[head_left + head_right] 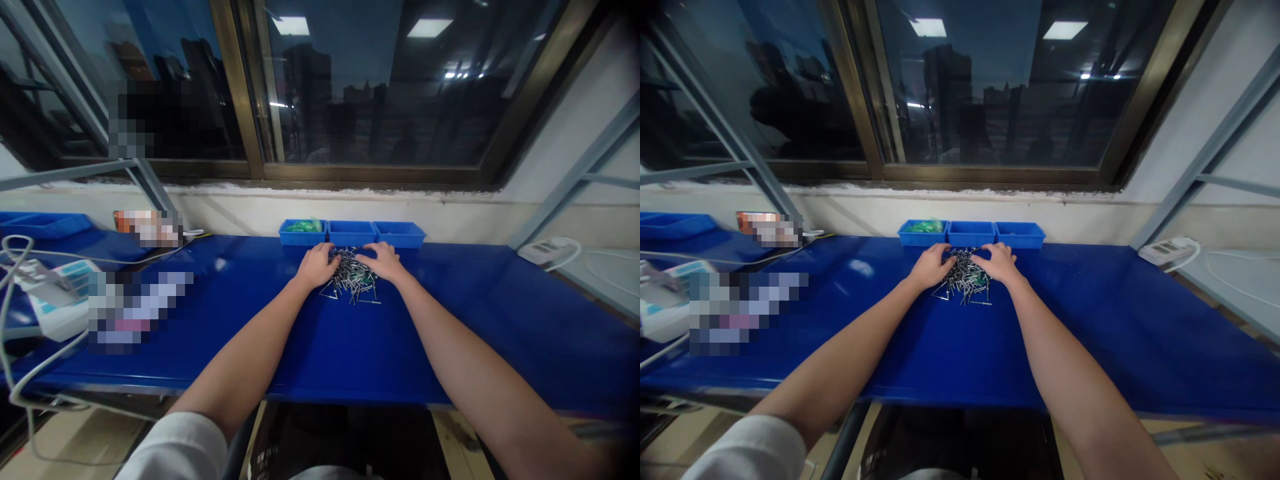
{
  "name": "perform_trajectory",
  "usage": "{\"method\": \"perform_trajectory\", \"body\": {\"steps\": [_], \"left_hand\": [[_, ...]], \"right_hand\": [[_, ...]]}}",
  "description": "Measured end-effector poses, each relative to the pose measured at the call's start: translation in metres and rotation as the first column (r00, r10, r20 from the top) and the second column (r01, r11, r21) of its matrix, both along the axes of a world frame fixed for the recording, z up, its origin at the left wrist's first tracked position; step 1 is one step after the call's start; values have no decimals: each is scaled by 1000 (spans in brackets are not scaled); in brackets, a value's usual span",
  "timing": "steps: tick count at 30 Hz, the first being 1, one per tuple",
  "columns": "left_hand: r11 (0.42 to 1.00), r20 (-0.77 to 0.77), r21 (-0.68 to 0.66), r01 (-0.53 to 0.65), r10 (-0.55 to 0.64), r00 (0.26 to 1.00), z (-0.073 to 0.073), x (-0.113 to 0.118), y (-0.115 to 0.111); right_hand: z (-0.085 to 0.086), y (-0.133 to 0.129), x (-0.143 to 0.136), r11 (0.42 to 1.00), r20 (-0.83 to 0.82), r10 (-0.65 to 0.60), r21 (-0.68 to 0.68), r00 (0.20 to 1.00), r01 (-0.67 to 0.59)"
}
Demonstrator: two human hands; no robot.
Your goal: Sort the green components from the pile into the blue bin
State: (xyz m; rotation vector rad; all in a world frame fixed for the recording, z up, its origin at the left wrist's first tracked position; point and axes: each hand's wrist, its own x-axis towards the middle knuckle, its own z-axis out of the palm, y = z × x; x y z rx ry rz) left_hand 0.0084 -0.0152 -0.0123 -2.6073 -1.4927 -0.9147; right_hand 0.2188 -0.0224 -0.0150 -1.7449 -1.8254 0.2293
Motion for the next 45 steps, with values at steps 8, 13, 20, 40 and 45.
{"method": "perform_trajectory", "body": {"steps": [8,13,20,40,45], "left_hand": [[998,11,-28,-52,52,999,13,6,9],[992,33,-100,-71,75,997,15,13,18],[996,44,-65,65,-63,997,2,12,5],[979,-28,-41,198,-199,980,1,14,-2],[964,13,46,262,-263,965,4,15,-3]], "right_hand": [[-2,-1,-12,992,129,112,-74,985,-103],[-5,3,-8,986,11,165,15,986,-165],[-11,7,-1,983,-76,142,123,987,-132],[-6,6,-4,975,-211,195,144,958,-167],[0,2,-7,972,-272,156,213,949,-99]]}}
